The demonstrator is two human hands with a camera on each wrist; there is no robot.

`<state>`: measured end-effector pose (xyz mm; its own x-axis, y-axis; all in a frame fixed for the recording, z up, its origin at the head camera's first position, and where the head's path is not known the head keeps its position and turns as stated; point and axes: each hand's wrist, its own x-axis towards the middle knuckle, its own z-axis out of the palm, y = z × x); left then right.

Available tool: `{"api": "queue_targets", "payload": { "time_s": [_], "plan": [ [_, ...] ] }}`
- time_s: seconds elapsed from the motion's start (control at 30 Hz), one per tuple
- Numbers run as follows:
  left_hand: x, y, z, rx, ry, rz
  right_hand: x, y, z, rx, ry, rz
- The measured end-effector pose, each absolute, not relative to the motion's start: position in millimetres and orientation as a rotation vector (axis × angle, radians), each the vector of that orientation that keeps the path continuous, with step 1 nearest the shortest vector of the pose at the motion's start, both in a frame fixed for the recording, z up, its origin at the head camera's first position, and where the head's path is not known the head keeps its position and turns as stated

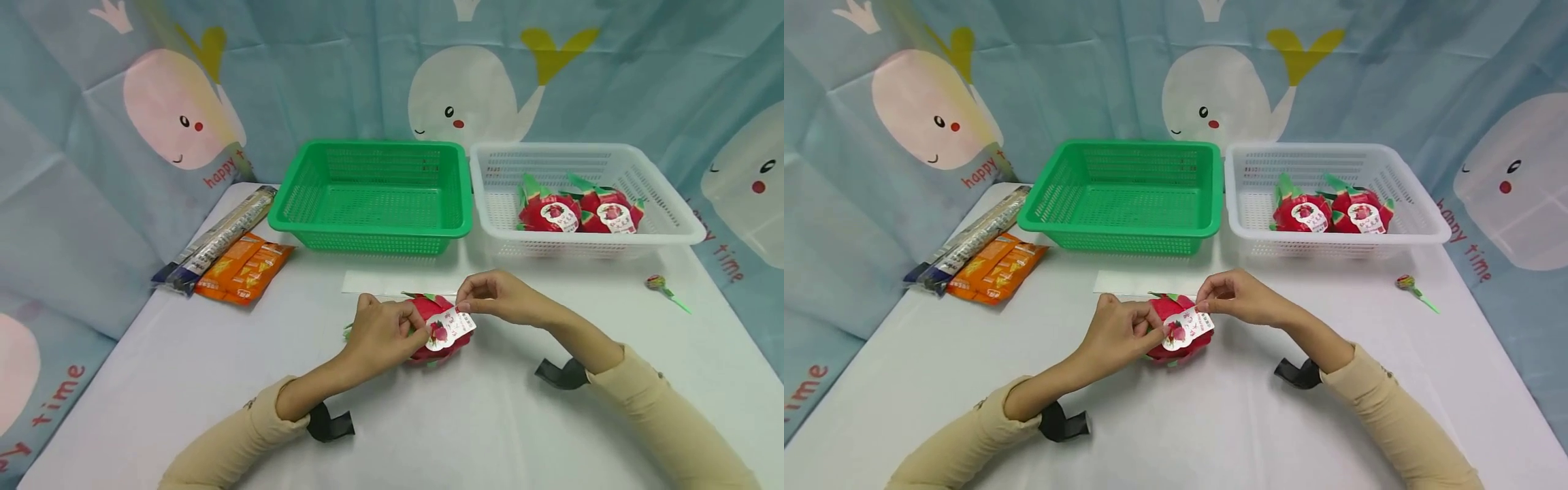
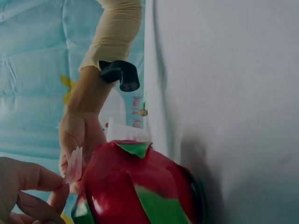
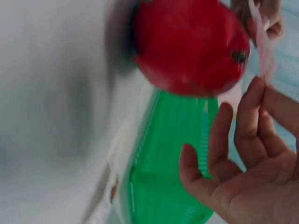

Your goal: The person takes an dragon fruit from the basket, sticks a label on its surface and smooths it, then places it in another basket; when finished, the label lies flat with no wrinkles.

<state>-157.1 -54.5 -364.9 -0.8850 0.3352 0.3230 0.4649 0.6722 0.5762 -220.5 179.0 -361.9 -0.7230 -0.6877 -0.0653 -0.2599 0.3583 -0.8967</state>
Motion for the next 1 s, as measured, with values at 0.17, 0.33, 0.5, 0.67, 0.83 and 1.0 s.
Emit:
{"api": "queue_targets", "payload": {
  "time_s": [0.17, 0.33, 0.5, 0.67, 0.83, 1.0],
  "plan": [
    [-158, -52, -365, -0.649, -2.696, -0.865, -231, 176, -359, -0.921, 2.252, -1.219],
    [-160, -52, -363, -0.676, -2.691, -0.71, -231, 171, -367, -0.917, 2.247, -1.266],
    [-162, -54, -367, -0.671, -2.581, -0.683, -227, 170, -378, -0.914, 2.272, -1.322],
    [-161, -54, -378, -0.814, -2.383, -0.715, -229, 175, -385, -0.98, 2.205, -1.472],
    [-156, -58, -392, -0.955, -2.333, -0.682, -235, 178, -393, -0.96, 1.928, -1.427],
    [-155, -62, -400, -1.03, -2.32, -0.698, -233, 179, -389, -0.876, 1.99, -1.387]
  ]
}}
